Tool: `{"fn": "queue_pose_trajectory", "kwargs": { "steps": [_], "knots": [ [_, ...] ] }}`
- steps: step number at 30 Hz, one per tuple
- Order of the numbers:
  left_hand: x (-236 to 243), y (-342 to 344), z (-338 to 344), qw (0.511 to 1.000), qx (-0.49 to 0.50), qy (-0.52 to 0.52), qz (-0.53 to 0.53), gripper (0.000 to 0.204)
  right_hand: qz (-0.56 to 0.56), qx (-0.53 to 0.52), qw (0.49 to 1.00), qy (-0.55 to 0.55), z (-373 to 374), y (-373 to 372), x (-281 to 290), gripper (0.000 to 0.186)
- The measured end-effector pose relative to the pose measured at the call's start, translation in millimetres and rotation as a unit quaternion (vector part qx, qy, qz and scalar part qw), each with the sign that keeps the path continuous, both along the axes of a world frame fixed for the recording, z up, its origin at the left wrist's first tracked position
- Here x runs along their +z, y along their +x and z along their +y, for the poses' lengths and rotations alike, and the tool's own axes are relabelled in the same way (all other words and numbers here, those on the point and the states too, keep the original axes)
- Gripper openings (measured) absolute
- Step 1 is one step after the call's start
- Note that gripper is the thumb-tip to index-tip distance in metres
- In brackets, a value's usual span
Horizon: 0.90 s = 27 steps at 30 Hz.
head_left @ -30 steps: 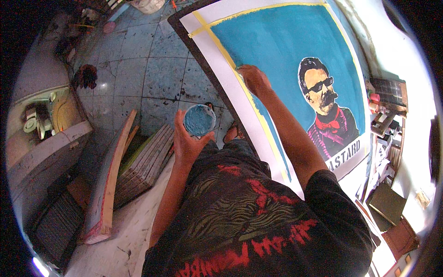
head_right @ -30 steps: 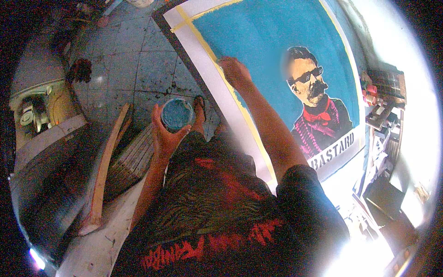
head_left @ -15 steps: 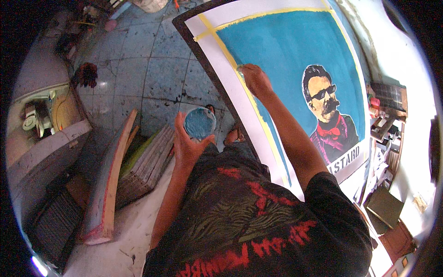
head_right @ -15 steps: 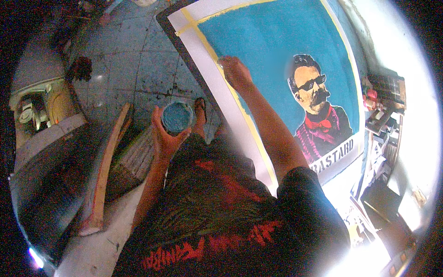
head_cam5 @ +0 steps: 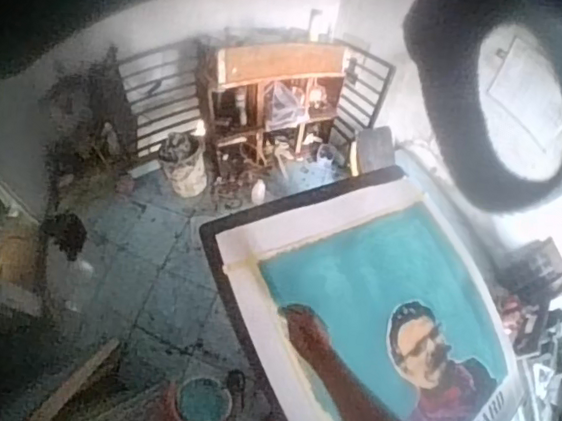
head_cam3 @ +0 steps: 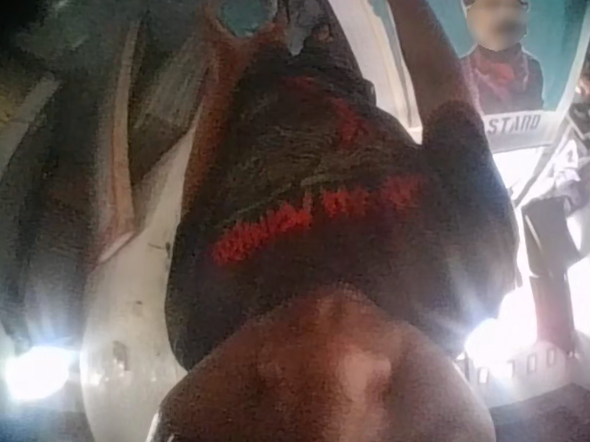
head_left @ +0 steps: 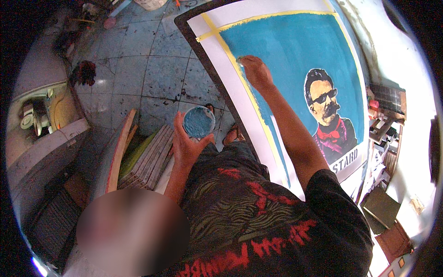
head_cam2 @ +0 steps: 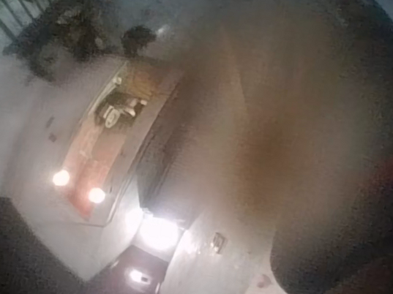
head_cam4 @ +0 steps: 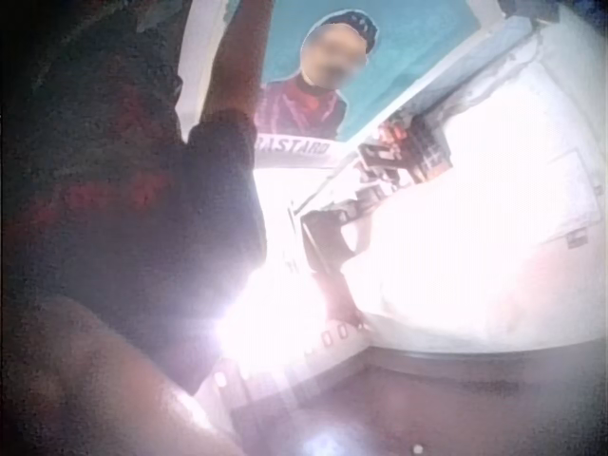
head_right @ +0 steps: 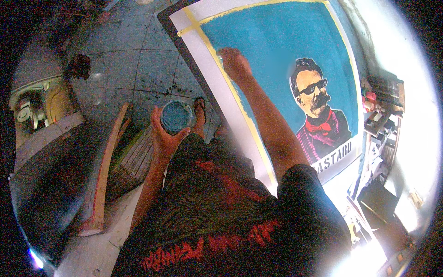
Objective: The person paints the border of a large poster with blue paint using a small brush. They hold a small container of paint in one hand and apply paint along the yellow taped edge of the poster with the other hand.
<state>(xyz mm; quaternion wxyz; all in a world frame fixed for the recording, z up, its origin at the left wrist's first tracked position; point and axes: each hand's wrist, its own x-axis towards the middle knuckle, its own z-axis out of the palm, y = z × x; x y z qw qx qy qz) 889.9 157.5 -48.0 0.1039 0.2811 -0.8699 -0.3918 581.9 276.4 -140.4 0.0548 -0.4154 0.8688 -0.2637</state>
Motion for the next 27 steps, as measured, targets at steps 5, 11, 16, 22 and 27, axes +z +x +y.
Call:
{"fn": "queue_pose_trajectory", "kwargs": {
  "steps": [5,11,16,22,27],
  "knots": [
    [-1.5,-4.2,-1.8,1.000,-0.002,-0.007,-0.005,0.120,-0.009,0.054,0.997,0.045,3.3,-4.2,0.7,0.025],
    [-6.3,-3.9,-1.1,1.000,-0.007,-0.003,-0.010,0.119,0.036,0.053,0.996,0.069,6.5,-4.0,-9.9,0.023],
    [-6.6,-1.6,-4.0,1.000,0.000,-0.004,-0.005,0.118,-0.086,-0.012,0.996,0.008,5.9,6.6,3.3,0.023],
    [-6.9,0.6,-6.2,1.000,0.004,0.007,0.003,0.117,-0.067,-0.012,0.996,0.065,7.2,8.2,-1.6,0.019],
    [-9.0,2.7,-7.3,1.000,0.001,-0.007,0.009,0.116,-0.042,-0.007,0.998,0.052,8.9,19.6,10.1,0.018]
  ]
}}
